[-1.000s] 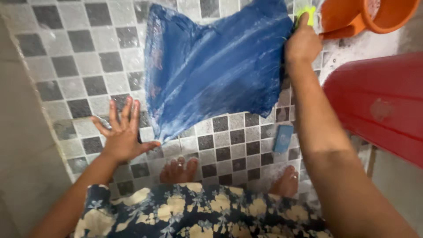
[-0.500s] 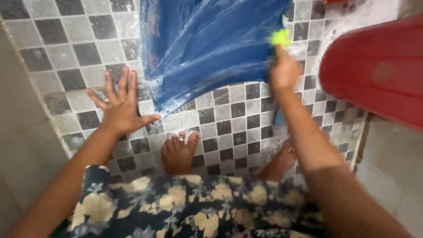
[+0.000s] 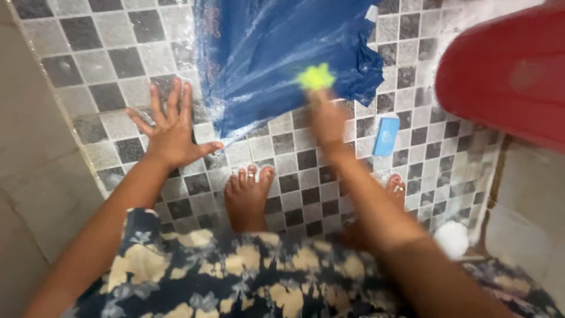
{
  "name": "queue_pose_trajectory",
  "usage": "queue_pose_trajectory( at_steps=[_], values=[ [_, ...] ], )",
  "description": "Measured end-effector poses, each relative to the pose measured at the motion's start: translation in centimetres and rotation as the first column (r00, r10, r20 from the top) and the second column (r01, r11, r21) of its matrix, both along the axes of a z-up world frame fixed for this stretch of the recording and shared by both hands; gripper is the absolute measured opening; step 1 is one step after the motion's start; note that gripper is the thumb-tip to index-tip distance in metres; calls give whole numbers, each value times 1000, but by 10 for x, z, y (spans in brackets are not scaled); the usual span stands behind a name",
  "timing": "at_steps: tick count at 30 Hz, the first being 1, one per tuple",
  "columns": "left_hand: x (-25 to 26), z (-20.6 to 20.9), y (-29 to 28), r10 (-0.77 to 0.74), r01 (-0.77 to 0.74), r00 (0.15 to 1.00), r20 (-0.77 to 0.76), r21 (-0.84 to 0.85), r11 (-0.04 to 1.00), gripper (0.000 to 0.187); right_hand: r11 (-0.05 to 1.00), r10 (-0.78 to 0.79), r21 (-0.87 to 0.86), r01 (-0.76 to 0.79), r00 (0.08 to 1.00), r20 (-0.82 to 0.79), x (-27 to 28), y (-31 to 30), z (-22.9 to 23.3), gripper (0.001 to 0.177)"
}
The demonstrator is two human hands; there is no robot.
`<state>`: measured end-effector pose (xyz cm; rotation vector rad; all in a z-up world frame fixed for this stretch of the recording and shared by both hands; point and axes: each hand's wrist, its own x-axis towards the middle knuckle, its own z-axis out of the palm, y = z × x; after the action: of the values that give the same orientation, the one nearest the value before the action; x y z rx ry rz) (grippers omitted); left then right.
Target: The person washes a blue garment by hand on a tiled floor, applying soap from a blue bar and scrubbing the fabric with a yellow brush before rinsing it in a red bucket of soapy water.
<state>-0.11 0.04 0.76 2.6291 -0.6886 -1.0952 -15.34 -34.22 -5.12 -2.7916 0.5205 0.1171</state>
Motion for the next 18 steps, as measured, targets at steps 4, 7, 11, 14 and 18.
queue_pose_trajectory(
  at_steps=[4, 7, 11, 14, 18],
  values=[
    [-1, -1, -2, -16, 15, 999, 28, 28, 999, 148, 872, -374, -351, 340, 927, -31, -8, -121, 42, 25],
    [2, -4, -3, -15, 15, 999, 30, 26, 1000, 149, 896, -348, -221, 387, 917, 194, 30, -40, -22, 25],
    [-11, -7, 7, 19, -17, 999, 45, -43, 999, 146, 936, 351, 11, -351, 934, -71, 24, 199, -47, 25],
    [2, -8, 1, -53, 56, 989, 138, -13, 998, 150, 893, 449, -15, -450, 889, 89, 15, 150, -37, 47],
    [-4, -4, -1, 27, -22, 996, 81, -63, 998, 146, 949, -294, -127, 289, 955, -26, -1, -104, 17, 42]
  ],
)
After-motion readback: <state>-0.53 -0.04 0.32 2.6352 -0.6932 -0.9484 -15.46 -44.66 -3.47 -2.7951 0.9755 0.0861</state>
